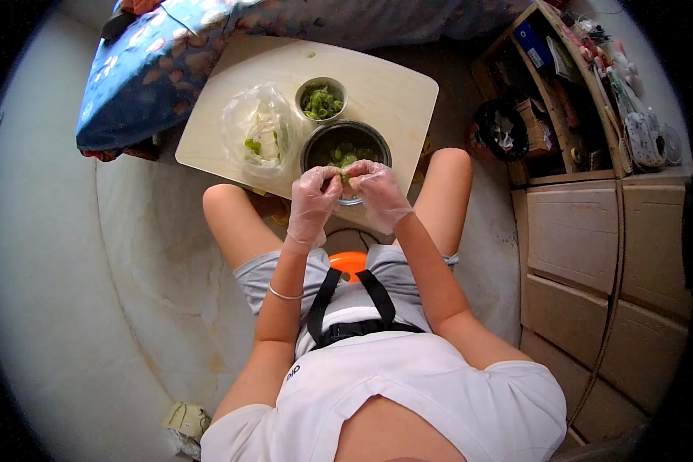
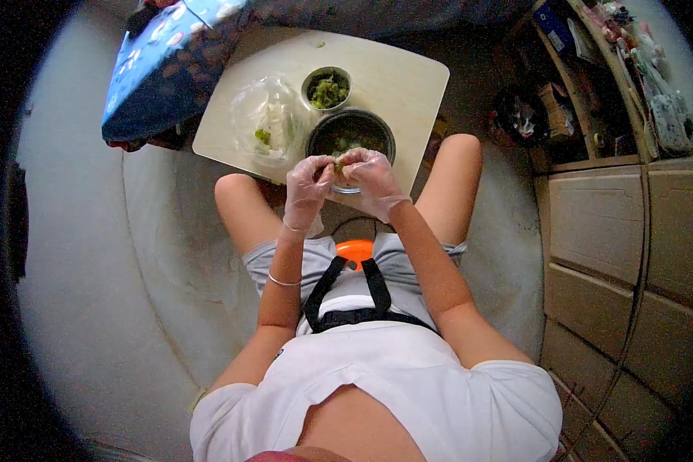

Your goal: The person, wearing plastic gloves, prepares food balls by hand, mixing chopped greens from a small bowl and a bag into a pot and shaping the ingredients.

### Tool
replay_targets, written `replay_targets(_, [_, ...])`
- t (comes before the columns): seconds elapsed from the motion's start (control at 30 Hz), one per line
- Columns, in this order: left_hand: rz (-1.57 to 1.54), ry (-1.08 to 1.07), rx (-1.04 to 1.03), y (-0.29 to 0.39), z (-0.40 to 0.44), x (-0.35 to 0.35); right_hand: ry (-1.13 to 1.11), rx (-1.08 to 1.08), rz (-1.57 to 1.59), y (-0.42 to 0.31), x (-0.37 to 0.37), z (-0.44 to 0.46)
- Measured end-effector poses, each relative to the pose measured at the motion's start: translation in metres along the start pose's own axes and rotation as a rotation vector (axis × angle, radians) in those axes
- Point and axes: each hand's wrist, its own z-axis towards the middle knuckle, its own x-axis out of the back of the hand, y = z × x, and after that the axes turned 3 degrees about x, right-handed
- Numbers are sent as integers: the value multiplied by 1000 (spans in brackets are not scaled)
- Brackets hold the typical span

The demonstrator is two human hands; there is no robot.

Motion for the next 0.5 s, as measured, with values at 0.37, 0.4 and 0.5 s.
replay_targets(0.37, [-764, -176, 566, -17, -4, 1, -212, -149, 428, -7, 0, -4])
replay_targets(0.4, [-694, -165, 523, -22, -3, 0, -202, -183, 481, -5, 1, 1])
replay_targets(0.5, [-619, -128, 471, -32, -4, -8, -41, 9, 218, 9, -1, 6])
